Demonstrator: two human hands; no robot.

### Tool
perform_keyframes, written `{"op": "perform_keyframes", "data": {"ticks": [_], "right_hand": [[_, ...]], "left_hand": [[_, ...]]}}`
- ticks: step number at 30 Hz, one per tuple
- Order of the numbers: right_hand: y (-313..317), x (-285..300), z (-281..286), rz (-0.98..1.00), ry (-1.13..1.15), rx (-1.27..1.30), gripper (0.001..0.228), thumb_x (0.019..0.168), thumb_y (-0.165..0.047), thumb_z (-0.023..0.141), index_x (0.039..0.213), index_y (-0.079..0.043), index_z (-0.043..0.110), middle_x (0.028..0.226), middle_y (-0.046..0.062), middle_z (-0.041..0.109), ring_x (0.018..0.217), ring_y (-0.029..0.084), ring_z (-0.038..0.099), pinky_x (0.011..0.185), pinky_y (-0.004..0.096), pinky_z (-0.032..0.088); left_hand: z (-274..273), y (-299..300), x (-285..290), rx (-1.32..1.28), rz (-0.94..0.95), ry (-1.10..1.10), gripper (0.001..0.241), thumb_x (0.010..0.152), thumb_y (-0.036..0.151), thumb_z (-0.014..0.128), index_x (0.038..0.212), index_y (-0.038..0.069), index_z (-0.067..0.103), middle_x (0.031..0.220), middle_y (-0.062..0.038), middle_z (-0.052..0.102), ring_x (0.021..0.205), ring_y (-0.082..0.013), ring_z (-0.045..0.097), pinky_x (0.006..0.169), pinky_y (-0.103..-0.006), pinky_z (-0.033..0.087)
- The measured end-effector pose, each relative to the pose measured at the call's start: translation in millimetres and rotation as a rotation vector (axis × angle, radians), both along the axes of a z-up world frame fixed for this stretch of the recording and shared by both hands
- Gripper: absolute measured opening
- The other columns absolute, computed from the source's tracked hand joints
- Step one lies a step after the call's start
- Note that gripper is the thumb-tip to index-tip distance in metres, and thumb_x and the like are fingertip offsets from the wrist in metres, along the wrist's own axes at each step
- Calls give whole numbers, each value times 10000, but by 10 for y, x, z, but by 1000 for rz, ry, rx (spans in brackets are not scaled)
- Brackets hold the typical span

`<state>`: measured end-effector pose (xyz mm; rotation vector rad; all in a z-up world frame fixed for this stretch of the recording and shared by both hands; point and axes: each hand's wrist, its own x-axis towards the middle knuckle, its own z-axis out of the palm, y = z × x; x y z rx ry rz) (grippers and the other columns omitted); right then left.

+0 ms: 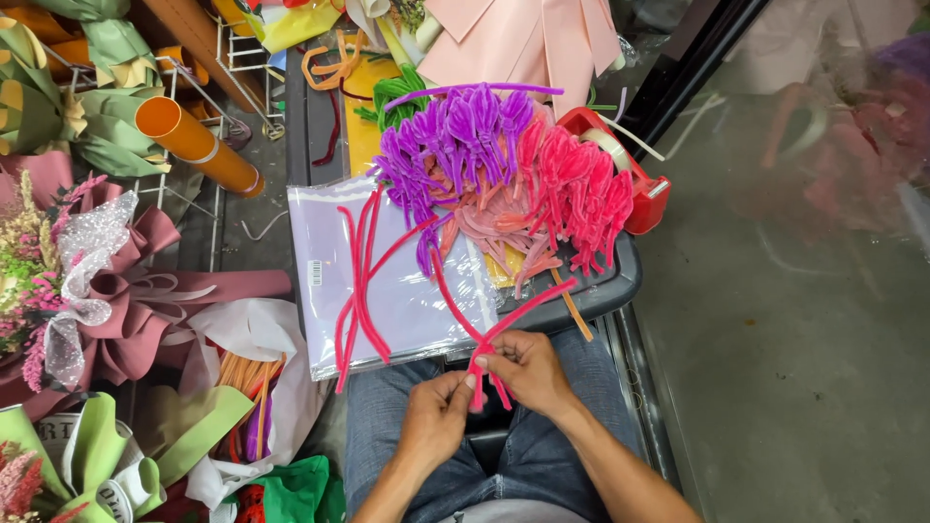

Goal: The person sits and manipulates pink pipe cleaners with their hands, twisting and folding them into small shapes. They work over a plastic bag on their lap, surrounded by other craft supplies like purple pipe cleaners and floral wrapping materials.

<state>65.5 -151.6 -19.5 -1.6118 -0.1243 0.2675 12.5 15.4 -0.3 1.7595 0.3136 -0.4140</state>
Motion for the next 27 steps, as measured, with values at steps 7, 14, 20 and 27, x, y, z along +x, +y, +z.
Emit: {"op": "perform_keyframes", "data": {"ticks": [7, 14, 20, 27], "right_hand": [[-10, -21, -50, 12, -39, -74, 96, 888, -72, 766, 795, -86, 788, 656, 3, 735, 571, 59, 610, 524, 229, 485], [-3, -52, 49, 20, -59, -178, 137, 882, -126, 809, 748, -117, 781, 538, -61, 558, 488, 48, 404, 450, 267, 309], [31, -40, -41, -53, -29, -107, 25, 838, -77, 823, 815, -76, 829, 637, -9, 728, 561, 53, 578, 501, 236, 450], [107, -29, -94, -137, -42, -162, 125, 855, -93, 800, 732, -69, 799, 581, -8, 691, 557, 76, 564, 532, 272, 473]], "left_hand": [[25, 121, 79, -32, -19, 110, 236, 973, 202, 691, 811, 80, 812, 659, -1, 722, 607, -80, 612, 624, -247, 504], [203, 94, 70, 395, -193, -21, 265, 969, 309, 628, 779, 177, 758, 653, 37, 753, 617, -185, 711, 653, -362, 520], [69, 74, 54, 53, -49, 137, 200, 979, 251, 684, 855, 155, 809, 688, 59, 742, 605, -44, 632, 620, -232, 508], [34, -25, 32, 120, 66, 152, 393, 958, 318, 693, 597, 164, 719, 538, 32, 694, 451, -83, 523, 512, -284, 426]]}}
